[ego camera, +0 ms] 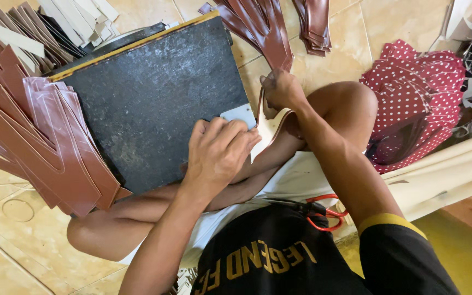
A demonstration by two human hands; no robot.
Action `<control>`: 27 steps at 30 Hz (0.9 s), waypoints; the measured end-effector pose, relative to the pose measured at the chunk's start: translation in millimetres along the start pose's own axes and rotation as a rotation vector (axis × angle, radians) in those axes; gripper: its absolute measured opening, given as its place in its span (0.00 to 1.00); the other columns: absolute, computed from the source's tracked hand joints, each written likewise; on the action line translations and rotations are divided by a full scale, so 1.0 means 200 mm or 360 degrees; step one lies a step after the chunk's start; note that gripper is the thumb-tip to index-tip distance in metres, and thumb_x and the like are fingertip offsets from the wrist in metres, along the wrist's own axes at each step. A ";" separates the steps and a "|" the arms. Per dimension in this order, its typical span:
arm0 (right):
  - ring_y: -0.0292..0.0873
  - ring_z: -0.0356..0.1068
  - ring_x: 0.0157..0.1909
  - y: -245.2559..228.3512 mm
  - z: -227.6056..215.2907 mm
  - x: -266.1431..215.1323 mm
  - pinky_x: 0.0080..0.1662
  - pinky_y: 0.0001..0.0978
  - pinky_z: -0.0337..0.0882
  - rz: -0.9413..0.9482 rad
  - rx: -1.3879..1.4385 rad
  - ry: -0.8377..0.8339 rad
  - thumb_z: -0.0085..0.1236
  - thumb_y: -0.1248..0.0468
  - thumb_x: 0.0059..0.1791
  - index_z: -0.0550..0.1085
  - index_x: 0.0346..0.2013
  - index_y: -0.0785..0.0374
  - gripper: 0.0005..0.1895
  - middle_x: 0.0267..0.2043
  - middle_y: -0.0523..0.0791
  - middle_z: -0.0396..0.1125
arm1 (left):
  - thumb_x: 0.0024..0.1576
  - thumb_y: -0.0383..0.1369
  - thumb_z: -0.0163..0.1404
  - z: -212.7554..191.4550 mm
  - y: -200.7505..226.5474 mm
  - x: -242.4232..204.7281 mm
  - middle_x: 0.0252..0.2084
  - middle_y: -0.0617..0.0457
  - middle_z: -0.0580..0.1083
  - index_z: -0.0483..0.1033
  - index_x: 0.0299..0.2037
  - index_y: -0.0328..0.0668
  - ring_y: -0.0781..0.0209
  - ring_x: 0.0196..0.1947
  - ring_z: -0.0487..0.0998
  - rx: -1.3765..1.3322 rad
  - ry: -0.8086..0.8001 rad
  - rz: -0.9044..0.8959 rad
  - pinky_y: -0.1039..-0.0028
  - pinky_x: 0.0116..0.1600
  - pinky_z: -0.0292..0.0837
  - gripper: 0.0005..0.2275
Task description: The person sits on the floor and uses a paper template to cut brown leather pieces with scissors. They repeatedly align the template, cut along the edges, and stack the finished pieces.
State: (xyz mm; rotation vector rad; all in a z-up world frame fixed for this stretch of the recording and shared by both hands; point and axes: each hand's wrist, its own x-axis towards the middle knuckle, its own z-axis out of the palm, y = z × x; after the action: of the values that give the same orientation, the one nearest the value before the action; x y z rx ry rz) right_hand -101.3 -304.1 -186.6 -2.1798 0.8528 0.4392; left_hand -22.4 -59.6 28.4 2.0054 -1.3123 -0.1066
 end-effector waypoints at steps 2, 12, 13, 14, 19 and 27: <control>0.51 0.74 0.29 0.02 -0.01 0.03 0.36 0.42 0.73 -0.0087 -0.0028 0.0139 0.57 0.55 0.54 0.76 0.28 0.66 0.18 0.25 0.56 0.72 | 0.58 0.35 0.62 0.01 0.00 0.01 0.36 0.61 0.70 0.79 0.39 0.49 0.59 0.37 0.70 0.0001 0.0013 0.0000 0.64 0.42 0.59 0.05; 0.37 0.62 0.26 -0.16 -0.77 -0.47 0.32 0.26 0.62 -0.0676 0.2210 -0.0233 0.43 0.61 0.67 0.64 0.47 0.62 0.08 0.36 0.47 0.66 | 0.63 0.34 0.57 0.02 -0.02 -0.06 0.45 0.58 0.76 0.82 0.46 0.49 0.64 0.46 0.76 -0.0785 0.0210 -0.0494 0.70 0.53 0.69 0.05; 0.39 0.63 0.27 -0.21 -0.84 -0.55 0.30 0.27 0.62 -0.0722 0.2280 -0.0209 0.42 0.60 0.65 0.64 0.48 0.60 0.07 0.36 0.46 0.66 | 0.67 0.33 0.54 0.03 -0.01 -0.06 0.49 0.57 0.77 0.80 0.50 0.47 0.66 0.50 0.78 -0.1062 0.0300 -0.0646 0.73 0.58 0.73 0.05; 0.42 0.64 0.27 -0.26 -0.89 -0.62 0.28 0.27 0.63 -0.0769 0.2350 -0.0186 0.42 0.59 0.63 0.64 0.48 0.58 0.06 0.35 0.46 0.66 | 0.67 0.33 0.53 0.05 -0.01 -0.05 0.53 0.55 0.76 0.76 0.55 0.44 0.65 0.54 0.77 -0.1382 0.0385 -0.0716 0.72 0.62 0.72 0.09; 0.35 0.58 0.22 -0.47 -0.92 -0.83 0.28 0.25 0.64 -0.1292 0.2549 -0.0356 0.41 0.55 0.65 0.64 0.46 0.58 0.11 0.29 0.41 0.61 | 0.68 0.34 0.48 0.11 0.08 0.02 0.66 0.49 0.69 0.52 0.73 0.36 0.63 0.67 0.71 -0.2408 -0.0281 -0.0777 0.73 0.68 0.66 0.26; 0.38 0.69 0.37 -0.57 -0.70 -0.95 0.36 0.28 0.70 -0.0757 0.2001 0.0101 0.36 0.48 0.62 0.60 0.63 0.56 0.21 0.46 0.46 0.70 | 0.64 0.28 0.52 0.12 0.32 -0.07 0.56 0.42 0.75 0.62 0.65 0.33 0.59 0.54 0.79 -0.2775 -0.0206 -0.1068 0.69 0.58 0.77 0.21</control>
State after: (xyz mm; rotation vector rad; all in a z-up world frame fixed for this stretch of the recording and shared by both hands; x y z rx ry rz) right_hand -153.4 -268.0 67.1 -1.1249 0.3917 -0.3554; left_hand -87.2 -74.6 46.0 0.7282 -0.1450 -1.2084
